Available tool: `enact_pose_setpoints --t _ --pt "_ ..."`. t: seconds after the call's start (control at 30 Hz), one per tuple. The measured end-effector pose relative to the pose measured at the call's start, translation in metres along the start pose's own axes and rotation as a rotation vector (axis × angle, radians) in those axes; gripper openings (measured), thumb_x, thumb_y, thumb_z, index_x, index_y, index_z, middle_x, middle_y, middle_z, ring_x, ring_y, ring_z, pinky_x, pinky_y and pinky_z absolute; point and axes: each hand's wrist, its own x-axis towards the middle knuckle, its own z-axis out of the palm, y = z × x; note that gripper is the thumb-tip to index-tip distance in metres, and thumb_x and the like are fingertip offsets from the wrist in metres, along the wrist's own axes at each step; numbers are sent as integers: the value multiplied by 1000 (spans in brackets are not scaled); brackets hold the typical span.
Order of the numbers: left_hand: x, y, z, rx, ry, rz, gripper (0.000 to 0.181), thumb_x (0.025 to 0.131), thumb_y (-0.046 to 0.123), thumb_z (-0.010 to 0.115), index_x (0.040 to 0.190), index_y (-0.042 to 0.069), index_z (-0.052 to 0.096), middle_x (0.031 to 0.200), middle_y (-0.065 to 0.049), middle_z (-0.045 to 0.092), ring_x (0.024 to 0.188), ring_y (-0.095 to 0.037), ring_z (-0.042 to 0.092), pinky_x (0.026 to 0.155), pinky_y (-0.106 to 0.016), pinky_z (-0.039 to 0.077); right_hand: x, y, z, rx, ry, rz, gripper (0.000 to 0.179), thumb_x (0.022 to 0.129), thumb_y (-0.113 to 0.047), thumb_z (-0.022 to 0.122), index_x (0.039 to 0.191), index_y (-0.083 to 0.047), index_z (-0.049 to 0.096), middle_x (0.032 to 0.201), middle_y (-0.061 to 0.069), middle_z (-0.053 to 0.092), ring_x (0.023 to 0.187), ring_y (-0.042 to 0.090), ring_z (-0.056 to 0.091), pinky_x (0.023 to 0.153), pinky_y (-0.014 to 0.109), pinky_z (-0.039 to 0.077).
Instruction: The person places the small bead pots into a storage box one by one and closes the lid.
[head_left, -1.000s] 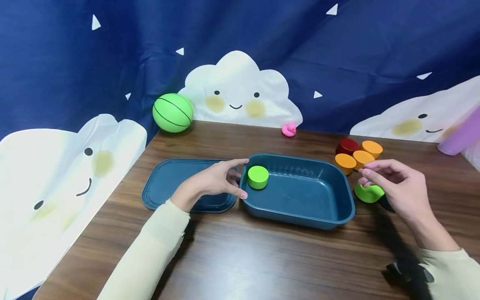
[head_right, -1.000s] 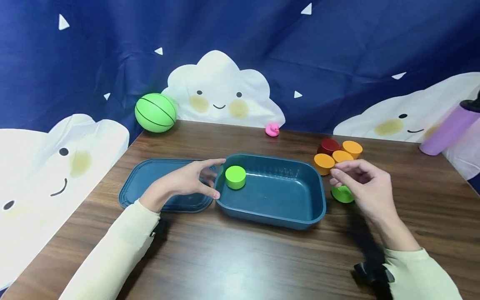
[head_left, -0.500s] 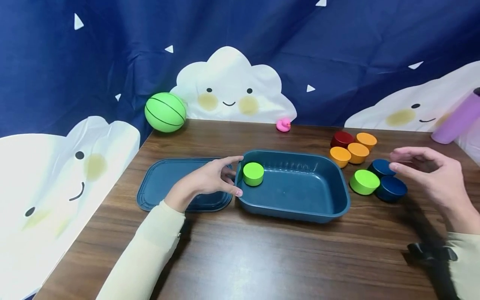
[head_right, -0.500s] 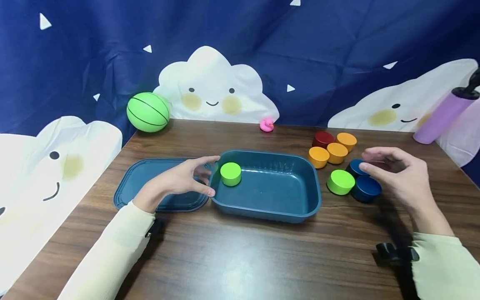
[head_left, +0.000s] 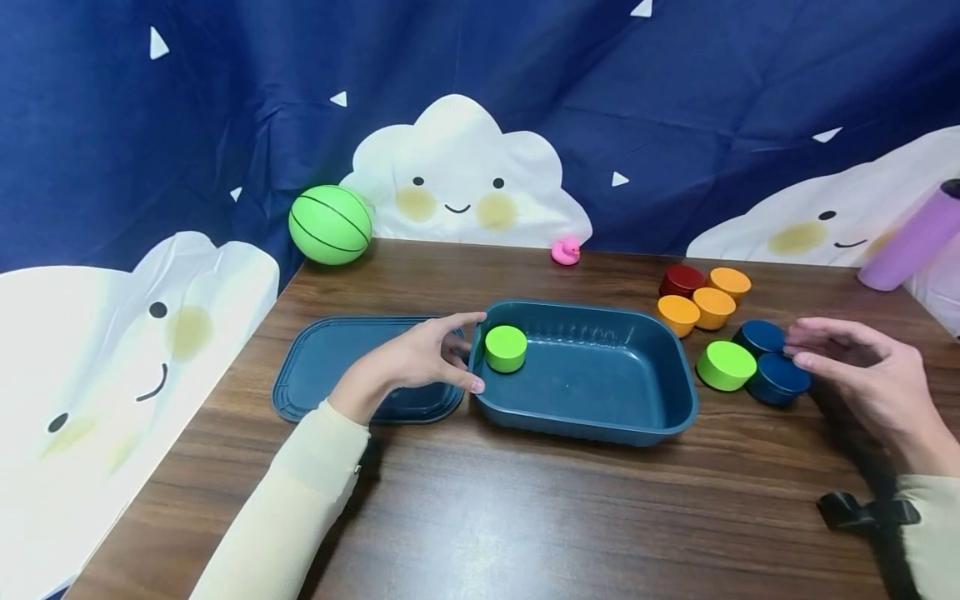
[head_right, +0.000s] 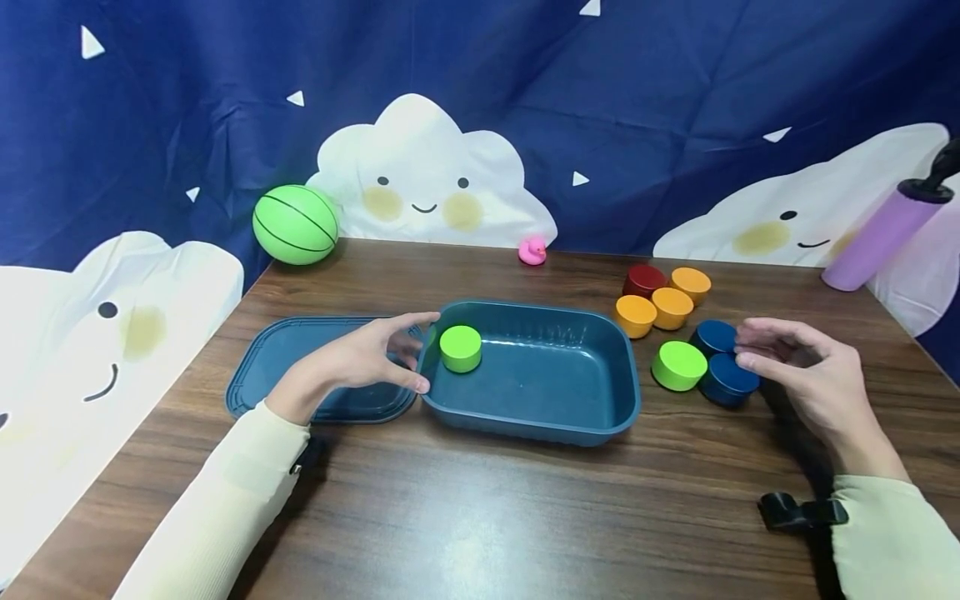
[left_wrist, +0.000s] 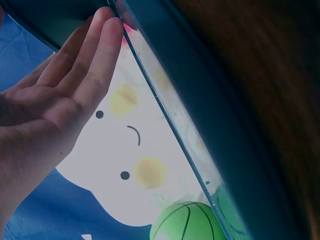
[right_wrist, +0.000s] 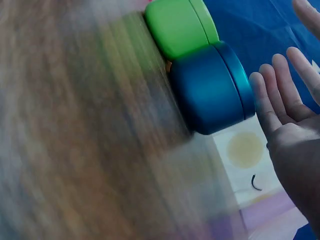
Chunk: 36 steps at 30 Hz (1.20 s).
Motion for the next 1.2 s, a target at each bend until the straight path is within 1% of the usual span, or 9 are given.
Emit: enact_pose_setpoints --t 0.1,0.23,0.3,0.4,0.5,0.6,0.87,0.97,1.2 --pt "0 -1 0 0 0 0 97 83 21 85 161 25 26 146 -17 55 110 -22 67 100 -41 53 -1 6 -8 98 -58 4 47 87 32 48 130 16 56 114 13 75 98 19 75 82 22 58" --pt "0 -1 0 6 2 1 97 84 21 85 161 25 26 146 -17 55 111 -22 67 100 -40 53 -4 10 -16 153 -107 19 48 87 34 45 131 17 55 116 15 74 102 21 74 83 24 58" --pt "0 -1 -1 8 2 2 97 84 22 85 161 25 26 146 -17 54 111 -22 67 100 -40 53 -5 11 -19 162 -95 19 48 87 33 47 131 16 55 116 15 74 103 20 74 83 25 58" --pt "0 -1 -1 5 0 2 97 84 21 85 161 25 26 147 -17 54 111 -23 67 100 -40 53 -7 12 -23 154 -40 36 48 87 32 50 130 13 59 114 13 75 102 18 74 80 23 59" --pt "1 -1 -1 2 -2 7 97 84 21 85 161 25 26 147 -17 54 111 -23 67 100 -41 53 -9 12 -27 99 9 74 50 86 31 52 129 8 62 113 7 76 101 13 74 79 20 58" --pt "2 -1 -1 3 -3 11 97 83 22 85 161 25 26 147 -17 53 111 -22 67 100 -41 53 -11 14 -29 -5 26 123 51 86 28 55 130 3 64 113 0 76 101 7 71 78 14 55" --pt "2 -1 -1 5 -2 5 97 83 22 85 161 26 26 147 -17 54 110 -22 67 100 -41 53 -15 19 -30 -244 -14 224 51 88 19 63 134 -3 63 116 -15 73 105 -4 63 81 6 48" --pt "1 -1 -1 6 -2 7 97 83 22 85 161 26 26 147 -17 54 110 -21 68 100 -41 53 -16 19 -31 -304 -23 253 50 89 16 64 134 -6 64 117 -19 71 105 -7 62 81 6 48" --pt "0 0 0 7 2 2 98 83 22 86 161 26 27 147 -16 54 110 -22 68 99 -41 53 -14 19 -32 -433 -33 258 51 89 14 67 134 -9 64 118 -25 67 104 -11 60 81 4 48"
